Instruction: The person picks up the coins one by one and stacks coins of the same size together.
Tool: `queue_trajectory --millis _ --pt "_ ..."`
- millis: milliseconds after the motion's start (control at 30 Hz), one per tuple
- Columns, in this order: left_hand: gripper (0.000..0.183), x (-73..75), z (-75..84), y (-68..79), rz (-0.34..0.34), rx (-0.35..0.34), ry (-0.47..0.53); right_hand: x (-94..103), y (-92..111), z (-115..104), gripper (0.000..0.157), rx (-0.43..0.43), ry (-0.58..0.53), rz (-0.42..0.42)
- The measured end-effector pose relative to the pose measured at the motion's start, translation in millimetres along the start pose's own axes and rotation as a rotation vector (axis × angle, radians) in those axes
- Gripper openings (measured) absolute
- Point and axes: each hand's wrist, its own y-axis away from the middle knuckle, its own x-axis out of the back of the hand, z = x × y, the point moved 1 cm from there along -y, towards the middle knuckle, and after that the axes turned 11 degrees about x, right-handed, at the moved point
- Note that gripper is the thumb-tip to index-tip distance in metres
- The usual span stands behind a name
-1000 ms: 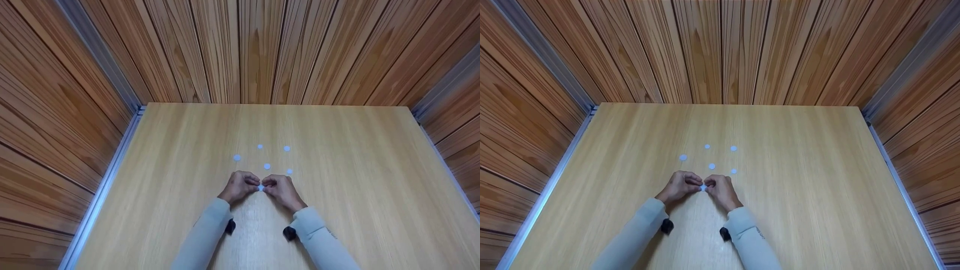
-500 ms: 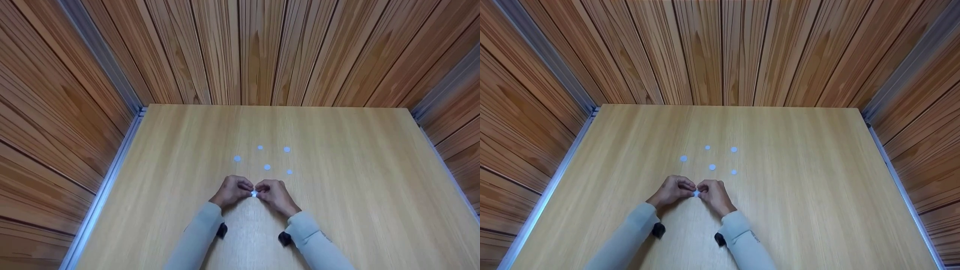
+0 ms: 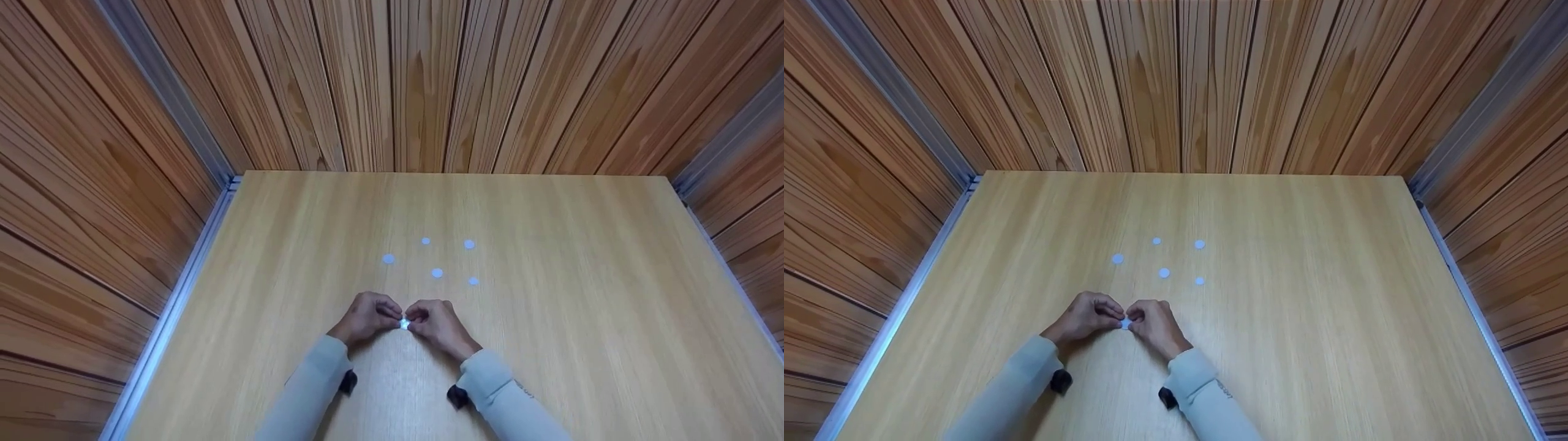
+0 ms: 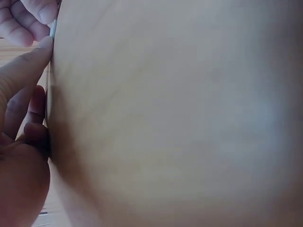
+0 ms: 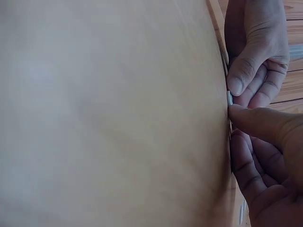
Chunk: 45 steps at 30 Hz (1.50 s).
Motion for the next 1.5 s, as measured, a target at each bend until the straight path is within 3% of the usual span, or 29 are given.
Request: queue_trajectory --millis 533,867,1233,1367,1500 --pt "0.015 5.5 -11.0 11.6 -0.011 -0.088 -0.009 -11.2 0.7 -5.0 0.014 0.024 0.007 -0.023" --pt "0.016 9.4 -11.5 14.5 -0.019 -0.047 -0.031 -14.8 1.1 -8.3 0.014 0.038 0.008 -0.033" --pt "0.015 15.4 -11.4 12.3 -0.051 -0.062 -0.009 -17.2 1.4 -11.3 0.014 0.027 0.014 -0.028" --pt "0.018 21.0 -11.7 7.0 -0.023 -0.031 0.039 -18.4 1.5 -10.9 0.015 -0.007 0.011 -0.035" --pt "0.020 26.9 -12.3 1.3 0.010 -0.043 0.072 -19.5 2.4 -10.6 0.016 -0.014 0.001 -0.039"
